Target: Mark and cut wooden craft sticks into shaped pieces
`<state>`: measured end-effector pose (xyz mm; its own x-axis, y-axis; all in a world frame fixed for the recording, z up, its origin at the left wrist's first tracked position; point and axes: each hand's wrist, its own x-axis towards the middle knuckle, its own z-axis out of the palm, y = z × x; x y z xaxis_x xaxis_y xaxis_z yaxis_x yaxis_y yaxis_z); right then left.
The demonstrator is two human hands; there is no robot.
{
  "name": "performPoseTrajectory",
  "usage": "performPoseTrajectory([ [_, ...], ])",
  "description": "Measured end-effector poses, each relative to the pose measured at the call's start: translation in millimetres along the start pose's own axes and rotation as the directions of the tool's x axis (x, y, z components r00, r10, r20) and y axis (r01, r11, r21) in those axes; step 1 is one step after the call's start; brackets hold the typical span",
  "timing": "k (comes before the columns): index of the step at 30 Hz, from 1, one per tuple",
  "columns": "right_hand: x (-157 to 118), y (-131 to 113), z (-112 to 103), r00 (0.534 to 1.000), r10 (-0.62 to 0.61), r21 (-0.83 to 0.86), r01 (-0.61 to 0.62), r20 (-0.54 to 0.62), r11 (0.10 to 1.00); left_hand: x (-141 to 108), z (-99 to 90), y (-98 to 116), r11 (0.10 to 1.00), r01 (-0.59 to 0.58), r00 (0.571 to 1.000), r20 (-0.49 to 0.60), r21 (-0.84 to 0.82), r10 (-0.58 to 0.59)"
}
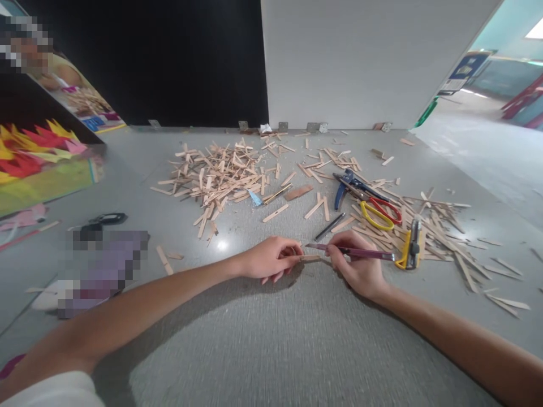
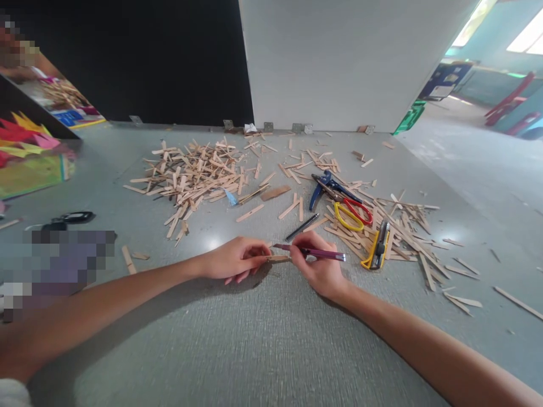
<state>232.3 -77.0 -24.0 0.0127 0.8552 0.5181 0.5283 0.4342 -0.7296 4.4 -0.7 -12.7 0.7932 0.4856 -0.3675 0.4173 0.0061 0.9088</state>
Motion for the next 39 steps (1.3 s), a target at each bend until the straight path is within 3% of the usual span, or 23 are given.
performPoseTrajectory([
  [4,-4,1,-1,0.993,-0.022,0.028,0.019,0.119,0.999,0,1.6,0,0.999,-0.022,1.0,-0.021,0.036,0.023],
  [8,-6,-4,0,0.992,-0.005,0.074,-0.005,0.129,0.997,1,2.8,-3,0.998,-0.017,0.999,-0.032,0.058,0.018],
  [12,-9,-27,-1,0.991,0.083,-0.023,-0.081,0.106,0.996,2,1.9,-6,0.998,-0.005,1.0,-0.031,0.065,0.007],
  [15,-22,-45,-3,0.991,0.12,-0.032,-0.118,0.06,0.993,2,0.6,-8,0.997,-0.001,1.0,-0.021,0.072,0.002],
  [18,-37,-52,-4,0.983,0.155,0.035,-0.159,0.094,0.987,2,0.2,-8,0.998,0.001,1.0,-0.014,0.07,0.0],
  [27,-38,-27,-13,0.998,-0.034,-0.122,0.04,0.048,0.992,0,3.6,0,0.998,-0.023,0.996,0.082,0.055,0.018],
  [30,-38,-25,-14,0.993,-0.033,-0.118,0.047,0.116,0.992,-2,7.0,0,0.996,-0.059,0.991,0.128,0.073,0.05],
  [34,-38,-24,-16,0.977,-0.026,-0.098,0.048,0.213,0.994,-3,10.5,-1,0.995,-0.064,0.996,0.074,0.078,0.058],
  [39,-37,-23,-17,0.971,-0.012,-0.095,0.036,0.239,0.995,-2,10.4,0,0.997,-0.048,0.996,0.074,0.062,0.043],
])
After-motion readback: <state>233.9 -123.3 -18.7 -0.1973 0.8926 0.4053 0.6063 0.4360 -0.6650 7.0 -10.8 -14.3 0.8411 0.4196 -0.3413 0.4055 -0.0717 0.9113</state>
